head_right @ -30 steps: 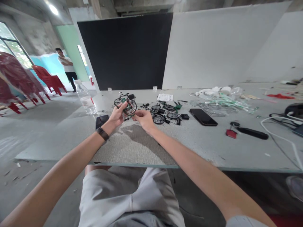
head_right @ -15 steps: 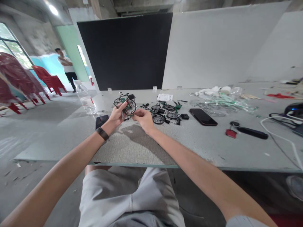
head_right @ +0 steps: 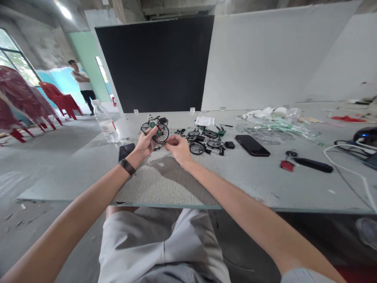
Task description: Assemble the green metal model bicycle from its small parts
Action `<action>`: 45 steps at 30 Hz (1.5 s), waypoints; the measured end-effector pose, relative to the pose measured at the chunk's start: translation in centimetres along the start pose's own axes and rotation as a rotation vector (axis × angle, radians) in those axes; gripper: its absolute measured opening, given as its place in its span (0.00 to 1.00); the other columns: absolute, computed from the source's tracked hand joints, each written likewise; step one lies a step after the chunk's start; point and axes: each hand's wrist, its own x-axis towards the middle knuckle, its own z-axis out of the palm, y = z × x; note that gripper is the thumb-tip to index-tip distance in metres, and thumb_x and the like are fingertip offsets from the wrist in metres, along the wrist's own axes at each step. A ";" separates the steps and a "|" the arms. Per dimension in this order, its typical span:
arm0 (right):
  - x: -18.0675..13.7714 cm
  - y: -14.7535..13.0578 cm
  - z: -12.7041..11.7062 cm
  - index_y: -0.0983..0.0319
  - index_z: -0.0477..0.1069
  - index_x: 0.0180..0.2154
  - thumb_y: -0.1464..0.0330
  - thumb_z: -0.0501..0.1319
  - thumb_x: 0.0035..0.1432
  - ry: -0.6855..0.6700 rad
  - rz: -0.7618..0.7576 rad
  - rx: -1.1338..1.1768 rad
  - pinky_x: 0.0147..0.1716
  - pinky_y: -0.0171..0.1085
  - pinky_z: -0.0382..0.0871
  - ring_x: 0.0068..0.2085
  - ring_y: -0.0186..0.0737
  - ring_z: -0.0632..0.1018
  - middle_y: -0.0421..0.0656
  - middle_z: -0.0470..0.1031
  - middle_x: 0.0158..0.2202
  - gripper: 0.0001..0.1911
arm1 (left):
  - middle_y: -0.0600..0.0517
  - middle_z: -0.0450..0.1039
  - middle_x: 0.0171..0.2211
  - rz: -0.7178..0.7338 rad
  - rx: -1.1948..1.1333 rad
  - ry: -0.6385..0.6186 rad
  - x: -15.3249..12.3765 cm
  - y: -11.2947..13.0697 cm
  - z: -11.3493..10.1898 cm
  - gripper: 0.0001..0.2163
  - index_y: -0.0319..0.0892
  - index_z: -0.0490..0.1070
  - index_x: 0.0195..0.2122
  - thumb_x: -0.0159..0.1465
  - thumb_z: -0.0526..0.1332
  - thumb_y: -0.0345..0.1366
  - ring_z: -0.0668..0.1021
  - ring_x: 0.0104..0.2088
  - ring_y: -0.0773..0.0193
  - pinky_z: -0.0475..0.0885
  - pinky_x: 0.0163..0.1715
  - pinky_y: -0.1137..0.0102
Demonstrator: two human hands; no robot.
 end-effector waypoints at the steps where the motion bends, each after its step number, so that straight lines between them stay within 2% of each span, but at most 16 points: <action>1: 0.0 0.0 0.0 0.60 0.72 0.29 0.57 0.73 0.42 0.001 0.000 0.004 0.30 0.38 0.69 0.26 0.36 0.73 0.39 0.74 0.23 0.17 | 0.51 0.76 0.29 -0.001 0.000 0.003 0.0 0.0 0.0 0.17 0.40 0.75 0.30 0.48 0.76 0.47 0.74 0.27 0.67 0.63 0.22 0.71; 7: 0.0 0.2 0.1 0.59 0.70 0.29 0.57 0.73 0.42 -0.005 0.014 0.001 0.30 0.38 0.70 0.26 0.37 0.74 0.39 0.74 0.23 0.18 | 0.53 0.73 0.26 0.004 -0.051 -0.012 -0.2 0.2 0.3 0.18 0.39 0.74 0.27 0.46 0.77 0.45 0.71 0.25 0.70 0.60 0.21 0.72; 11: -0.2 -0.1 0.1 0.59 0.68 0.28 0.60 0.74 0.40 -0.005 0.021 0.048 0.29 0.37 0.71 0.25 0.37 0.74 0.38 0.73 0.22 0.18 | 0.54 0.73 0.26 0.015 -0.045 0.023 -0.3 0.3 0.3 0.18 0.38 0.74 0.28 0.45 0.77 0.45 0.69 0.23 0.72 0.56 0.18 0.73; 16: -0.4 -0.2 0.3 0.59 0.65 0.27 0.64 0.75 0.40 0.002 0.064 0.105 0.33 0.38 0.74 0.26 0.37 0.77 0.38 0.75 0.23 0.19 | 0.53 0.74 0.28 0.051 -0.067 0.054 -0.3 0.4 0.4 0.18 0.38 0.74 0.28 0.45 0.78 0.43 0.72 0.25 0.72 0.59 0.19 0.75; 19: -0.5 -0.2 0.3 0.58 0.62 0.28 0.65 0.74 0.40 -0.002 0.067 0.143 0.33 0.39 0.76 0.27 0.37 0.77 0.38 0.76 0.23 0.21 | 0.54 0.73 0.27 0.072 -0.044 0.068 -0.3 0.4 0.3 0.18 0.38 0.74 0.28 0.45 0.78 0.42 0.70 0.23 0.74 0.56 0.17 0.75; 24: -0.6 -0.3 0.3 0.56 0.56 0.29 0.63 0.74 0.41 -0.009 0.086 0.151 0.31 0.38 0.77 0.27 0.38 0.79 0.38 0.78 0.25 0.25 | 0.56 0.69 0.24 0.107 0.039 0.099 -0.2 0.2 0.1 0.18 0.39 0.71 0.25 0.48 0.77 0.44 0.63 0.20 0.75 0.51 0.16 0.73; 27: -0.6 -0.5 0.2 0.56 0.55 0.30 0.61 0.74 0.41 -0.001 0.105 0.079 0.26 0.36 0.75 0.29 0.41 0.81 0.41 0.81 0.28 0.27 | 0.56 0.67 0.23 0.129 0.075 0.120 0.0 0.0 -0.1 0.18 0.40 0.69 0.25 0.49 0.76 0.44 0.62 0.19 0.75 0.50 0.16 0.73; 30: -0.7 -0.6 0.1 0.56 0.54 0.30 0.58 0.74 0.42 0.010 0.098 -0.002 0.17 0.32 0.66 0.26 0.41 0.80 0.42 0.81 0.29 0.29 | 0.58 0.63 0.21 0.166 0.097 0.129 0.2 -0.3 -0.2 0.19 0.41 0.67 0.23 0.49 0.76 0.45 0.62 0.19 0.75 0.52 0.16 0.74; 32: -0.7 -0.6 0.1 0.56 0.54 0.30 0.57 0.74 0.43 0.021 0.084 -0.035 0.14 0.31 0.62 0.23 0.40 0.79 0.42 0.81 0.29 0.29 | 0.58 0.62 0.20 0.196 0.109 0.129 0.2 -0.4 -0.2 0.20 0.41 0.65 0.22 0.50 0.76 0.45 0.64 0.20 0.73 0.55 0.17 0.74; 35: -1.0 -0.8 0.1 0.56 0.54 0.30 0.57 0.74 0.45 0.031 0.024 -0.079 0.17 0.34 0.67 0.21 0.39 0.77 0.42 0.81 0.29 0.28 | 0.57 0.63 0.21 0.253 0.168 0.162 0.1 -0.5 -0.1 0.20 0.41 0.65 0.21 0.50 0.76 0.45 0.67 0.23 0.71 0.60 0.21 0.73; 39: -1.6 -1.4 0.2 0.56 0.57 0.30 0.56 0.71 0.50 0.003 -0.067 -0.180 0.21 0.38 0.73 0.22 0.40 0.78 0.42 0.81 0.30 0.24 | 0.57 0.64 0.21 0.313 0.216 0.179 0.0 -0.4 0.0 0.19 0.41 0.66 0.21 0.50 0.76 0.44 0.67 0.24 0.71 0.61 0.23 0.73; 42: -1.7 -1.5 0.3 0.56 0.58 0.31 0.56 0.69 0.52 0.013 -0.072 -0.226 0.20 0.37 0.71 0.20 0.39 0.77 0.41 0.80 0.30 0.21 | 0.58 0.61 0.20 0.247 0.157 0.188 0.0 -0.3 -0.1 0.22 0.41 0.63 0.20 0.48 0.77 0.45 0.64 0.20 0.73 0.57 0.19 0.73; 45: -1.3 -1.0 0.2 0.56 0.57 0.32 0.58 0.70 0.50 0.036 0.015 -0.202 0.18 0.35 0.67 0.18 0.37 0.75 0.39 0.79 0.28 0.22 | 0.59 0.62 0.20 0.123 0.075 0.211 0.0 -0.2 -0.2 0.21 0.42 0.65 0.22 0.47 0.77 0.46 0.60 0.17 0.75 0.51 0.15 0.73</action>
